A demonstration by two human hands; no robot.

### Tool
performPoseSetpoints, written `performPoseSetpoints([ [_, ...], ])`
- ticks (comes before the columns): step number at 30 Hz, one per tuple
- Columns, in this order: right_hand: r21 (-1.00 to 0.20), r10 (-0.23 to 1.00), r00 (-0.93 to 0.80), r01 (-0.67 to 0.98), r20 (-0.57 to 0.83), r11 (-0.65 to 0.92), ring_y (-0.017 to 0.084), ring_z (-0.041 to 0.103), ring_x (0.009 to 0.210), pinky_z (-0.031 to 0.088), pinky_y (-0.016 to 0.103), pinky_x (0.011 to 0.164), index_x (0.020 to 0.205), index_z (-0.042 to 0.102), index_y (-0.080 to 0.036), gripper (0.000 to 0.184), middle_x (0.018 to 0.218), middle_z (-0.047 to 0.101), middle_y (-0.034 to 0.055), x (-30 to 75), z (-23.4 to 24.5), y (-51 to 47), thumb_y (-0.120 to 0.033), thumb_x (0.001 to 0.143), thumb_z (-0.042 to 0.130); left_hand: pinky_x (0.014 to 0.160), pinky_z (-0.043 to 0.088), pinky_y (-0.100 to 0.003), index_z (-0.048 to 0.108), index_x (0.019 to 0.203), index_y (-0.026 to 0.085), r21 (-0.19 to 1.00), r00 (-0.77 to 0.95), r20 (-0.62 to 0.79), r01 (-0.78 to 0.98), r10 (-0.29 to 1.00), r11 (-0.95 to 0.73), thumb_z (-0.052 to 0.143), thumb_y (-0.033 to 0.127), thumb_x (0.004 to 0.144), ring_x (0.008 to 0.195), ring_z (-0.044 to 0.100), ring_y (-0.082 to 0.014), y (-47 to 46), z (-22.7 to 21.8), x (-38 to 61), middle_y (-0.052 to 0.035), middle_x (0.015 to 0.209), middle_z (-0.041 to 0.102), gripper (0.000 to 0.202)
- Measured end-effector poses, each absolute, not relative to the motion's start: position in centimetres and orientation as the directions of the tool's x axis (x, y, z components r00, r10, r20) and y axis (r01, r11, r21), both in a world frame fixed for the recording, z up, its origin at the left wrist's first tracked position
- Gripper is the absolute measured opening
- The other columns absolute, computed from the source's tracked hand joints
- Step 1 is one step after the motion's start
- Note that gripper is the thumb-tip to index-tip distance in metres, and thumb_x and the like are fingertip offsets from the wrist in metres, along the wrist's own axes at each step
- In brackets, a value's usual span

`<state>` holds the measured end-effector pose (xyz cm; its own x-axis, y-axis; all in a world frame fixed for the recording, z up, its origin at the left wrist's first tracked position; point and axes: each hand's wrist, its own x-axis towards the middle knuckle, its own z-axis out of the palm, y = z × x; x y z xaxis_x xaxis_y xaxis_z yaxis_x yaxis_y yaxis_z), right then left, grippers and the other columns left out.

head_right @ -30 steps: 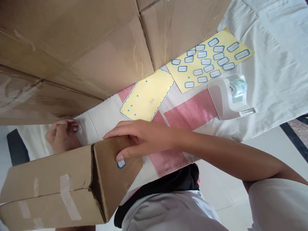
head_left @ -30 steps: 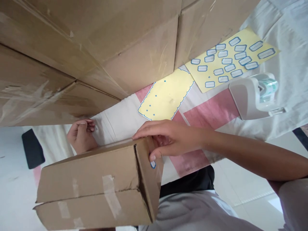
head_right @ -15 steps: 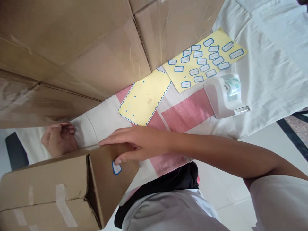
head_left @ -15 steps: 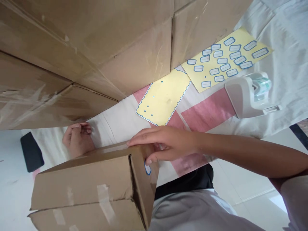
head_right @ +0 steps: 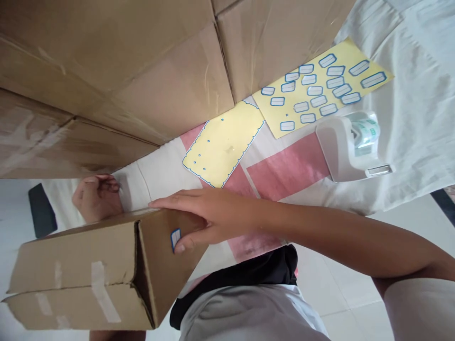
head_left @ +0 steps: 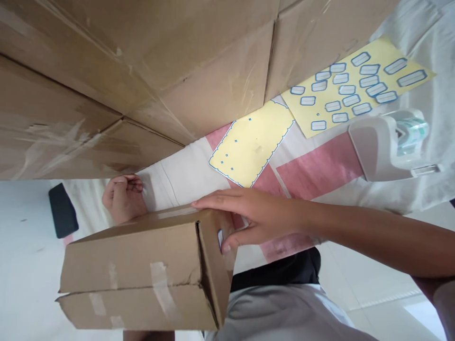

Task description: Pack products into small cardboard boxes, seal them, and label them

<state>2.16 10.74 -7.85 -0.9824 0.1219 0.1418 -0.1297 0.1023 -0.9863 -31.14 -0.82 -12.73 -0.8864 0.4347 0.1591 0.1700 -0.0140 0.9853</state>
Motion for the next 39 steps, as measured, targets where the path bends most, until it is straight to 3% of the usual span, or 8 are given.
performPoseSetpoints([
  [7,-0.986,0.062,-0.985,-0.159,0.161,0.047,0.023,0.057,0.125,0.049,0.033,0.096,0.153,0.045,-0.028,0.066,0.150,0.053,0.0104,2.2,-7.7,11.0,-0.035,0.093,0.072,0.046,0.036,-0.023,0.063,0.060,0.014,0.984,-0.879,0.153,0.177,0.451,0.012,0.067,0.026,0.058,0.049,0.054,-0.0112,-0.9,-12.7,-31.1,-0.0034,0.061,0.064,0.014],
  [11,-0.986,0.061,-0.986,-0.150,0.154,0.068,0.022,0.054,0.131,0.047,0.034,0.100,0.152,0.045,-0.028,0.056,0.149,0.054,0.0095,2.4,-7.7,11.3,-0.030,0.099,0.062,0.046,0.035,-0.023,0.063,0.060,0.013,0.984,-0.877,0.152,0.175,0.456,0.008,0.068,0.026,0.056,0.048,0.054,-0.0112,-0.9,-12.6,-31.1,-0.0043,0.061,0.064,0.015],
  [21,-0.982,0.044,-0.985,-0.164,0.169,0.096,0.022,0.054,0.134,0.044,0.037,0.109,0.148,0.050,-0.029,0.049,0.148,0.056,0.0068,2.4,-7.5,11.8,-0.025,0.099,0.058,0.049,0.037,-0.023,0.061,0.061,0.014,0.982,-0.865,0.166,0.186,0.473,-0.005,0.068,0.025,0.059,0.050,0.054,-0.0105,-0.8,-12.6,-30.7,-0.0039,0.063,0.066,0.013],
  [32,-0.990,0.085,-0.988,-0.121,0.127,0.077,0.023,0.057,0.129,0.046,0.038,0.104,0.149,0.048,-0.028,0.053,0.146,0.057,0.0090,2.5,-7.1,11.5,-0.025,0.098,0.060,0.050,0.037,-0.023,0.064,0.062,0.013,0.981,-0.857,0.170,0.192,0.486,-0.004,0.069,0.025,0.060,0.051,0.055,-0.0100,-0.9,-12.7,-30.7,-0.0035,0.063,0.066,0.013],
  [39,-0.989,0.097,-0.989,-0.103,0.114,0.110,0.027,0.054,0.130,0.046,0.040,0.104,0.148,0.048,-0.032,0.073,0.145,0.056,0.0076,2.5,-7.1,11.2,-0.033,0.082,0.080,0.051,0.036,-0.024,0.064,0.062,0.014,0.981,-0.852,0.171,0.196,0.494,0.000,0.069,0.025,0.061,0.052,0.055,-0.0110,-1.1,-12.8,-30.8,-0.0033,0.064,0.065,0.012],
])
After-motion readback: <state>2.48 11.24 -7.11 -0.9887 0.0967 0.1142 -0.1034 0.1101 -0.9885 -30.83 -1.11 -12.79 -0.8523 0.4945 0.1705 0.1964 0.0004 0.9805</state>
